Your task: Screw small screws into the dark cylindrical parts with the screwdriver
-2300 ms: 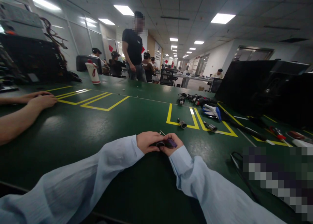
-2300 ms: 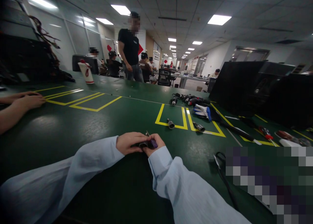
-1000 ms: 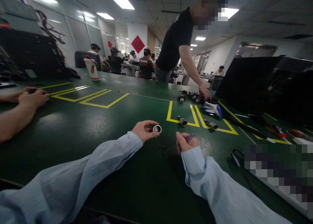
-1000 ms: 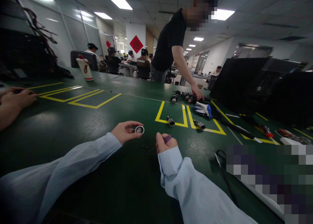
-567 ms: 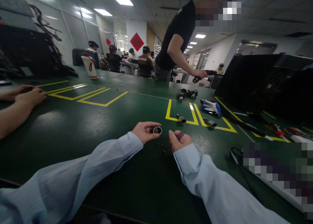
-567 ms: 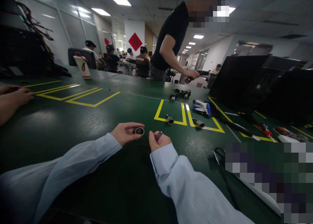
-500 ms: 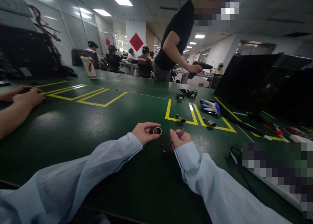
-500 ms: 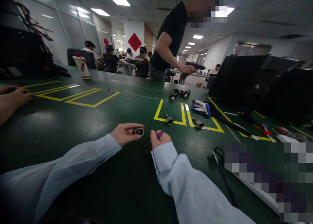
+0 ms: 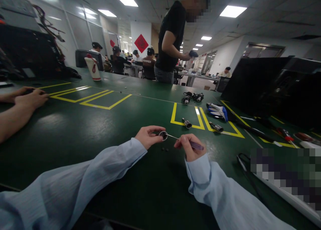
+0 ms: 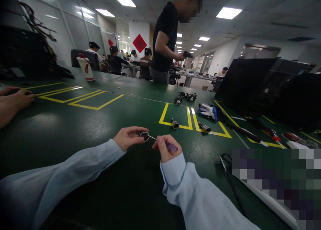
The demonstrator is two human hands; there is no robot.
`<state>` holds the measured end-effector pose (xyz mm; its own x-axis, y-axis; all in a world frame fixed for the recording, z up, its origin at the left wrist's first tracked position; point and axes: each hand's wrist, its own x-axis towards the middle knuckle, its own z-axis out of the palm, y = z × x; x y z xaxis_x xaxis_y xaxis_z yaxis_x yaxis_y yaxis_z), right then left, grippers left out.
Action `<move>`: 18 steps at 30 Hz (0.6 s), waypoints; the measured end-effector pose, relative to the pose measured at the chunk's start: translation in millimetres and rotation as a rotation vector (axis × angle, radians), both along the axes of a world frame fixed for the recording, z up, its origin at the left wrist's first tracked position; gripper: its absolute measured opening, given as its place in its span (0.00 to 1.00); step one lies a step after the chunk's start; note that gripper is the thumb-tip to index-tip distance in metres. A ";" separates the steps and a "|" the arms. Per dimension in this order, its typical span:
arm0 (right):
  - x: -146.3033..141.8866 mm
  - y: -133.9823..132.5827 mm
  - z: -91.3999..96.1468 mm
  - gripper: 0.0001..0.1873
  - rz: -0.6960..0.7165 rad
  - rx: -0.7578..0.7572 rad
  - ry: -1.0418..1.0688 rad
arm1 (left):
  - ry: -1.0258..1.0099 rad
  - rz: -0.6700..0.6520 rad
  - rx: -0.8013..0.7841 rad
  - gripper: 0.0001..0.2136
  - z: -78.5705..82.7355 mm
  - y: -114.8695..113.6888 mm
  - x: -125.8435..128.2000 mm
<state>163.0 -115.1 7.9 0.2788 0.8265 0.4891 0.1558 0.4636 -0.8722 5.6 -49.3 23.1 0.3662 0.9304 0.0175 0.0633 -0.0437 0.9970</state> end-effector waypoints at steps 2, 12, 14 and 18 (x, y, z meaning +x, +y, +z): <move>-1.9 -4.7 0.1 0.13 -0.034 0.048 -0.176 | -0.009 0.010 0.002 0.17 0.3 -1.5 1.2; -4.3 -6.2 -2.7 0.12 -0.025 0.256 -0.516 | -0.024 0.074 -0.023 0.14 5.6 -7.4 4.2; -4.7 -5.7 -3.1 0.12 -0.019 0.280 -0.546 | -0.023 0.084 -0.028 0.13 5.3 -8.2 4.8; -4.9 -8.0 -1.8 0.11 -0.006 0.319 -0.592 | -0.047 0.107 -0.046 0.11 1.8 -7.7 5.5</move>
<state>158.1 -123.1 6.1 -0.1077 0.6152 0.7810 0.5687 0.6824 -0.4592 11.0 -57.0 24.9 0.2645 0.9643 -0.0116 0.0180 0.0071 0.9998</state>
